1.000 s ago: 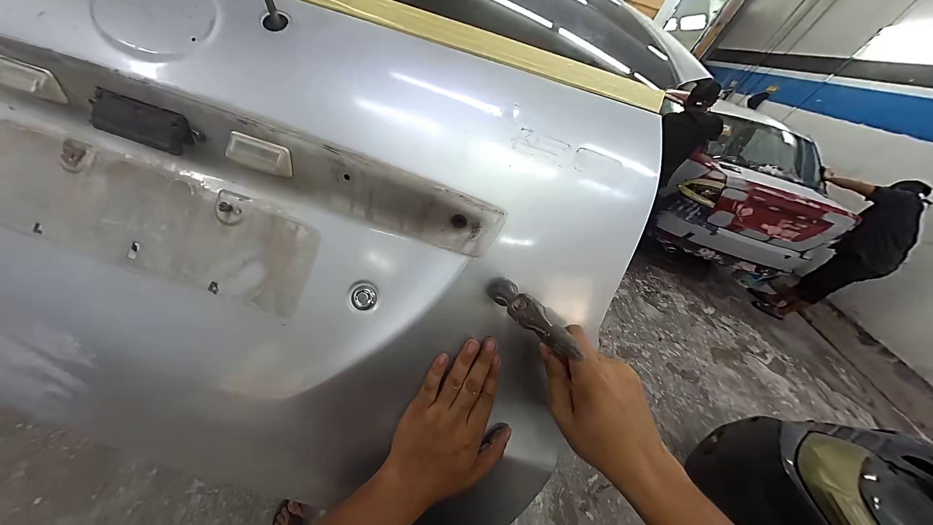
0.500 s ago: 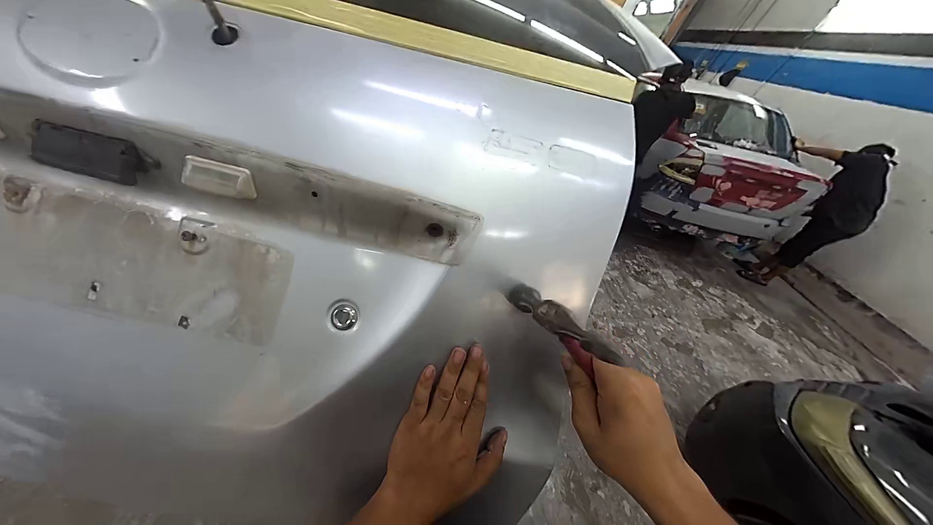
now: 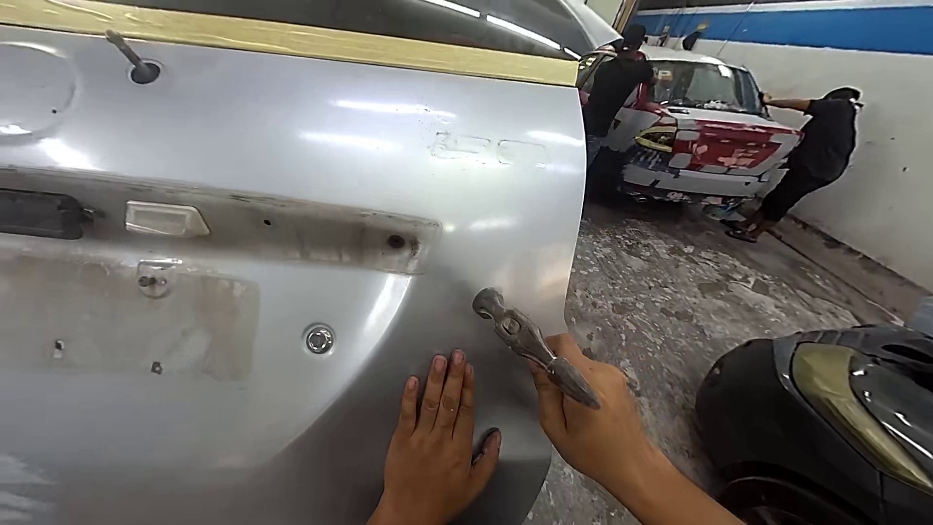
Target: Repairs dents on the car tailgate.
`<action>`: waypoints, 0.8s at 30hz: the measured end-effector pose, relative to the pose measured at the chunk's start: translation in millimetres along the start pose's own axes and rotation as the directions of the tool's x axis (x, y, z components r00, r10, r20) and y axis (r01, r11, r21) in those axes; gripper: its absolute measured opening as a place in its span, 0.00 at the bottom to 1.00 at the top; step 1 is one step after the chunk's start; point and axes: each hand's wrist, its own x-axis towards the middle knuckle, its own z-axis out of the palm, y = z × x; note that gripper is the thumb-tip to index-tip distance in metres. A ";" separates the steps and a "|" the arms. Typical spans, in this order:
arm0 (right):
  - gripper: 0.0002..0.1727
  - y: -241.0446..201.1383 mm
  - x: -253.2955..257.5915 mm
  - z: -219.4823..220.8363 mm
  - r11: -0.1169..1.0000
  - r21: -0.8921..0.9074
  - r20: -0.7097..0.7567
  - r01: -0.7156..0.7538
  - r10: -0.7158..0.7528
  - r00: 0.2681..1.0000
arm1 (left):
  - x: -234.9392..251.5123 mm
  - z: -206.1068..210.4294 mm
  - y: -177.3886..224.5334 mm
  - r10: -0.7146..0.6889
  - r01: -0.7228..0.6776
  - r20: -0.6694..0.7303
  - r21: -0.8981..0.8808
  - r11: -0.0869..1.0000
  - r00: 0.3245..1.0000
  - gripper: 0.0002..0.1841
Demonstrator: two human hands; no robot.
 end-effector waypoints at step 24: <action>0.15 49.6 45.1 -29.4 0.976 -0.046 -0.067 -0.215 0.212 0.975 | 171.4 -66.0 -79.1 0.109 -0.114 -0.080 -0.064 0.991 0.991 0.33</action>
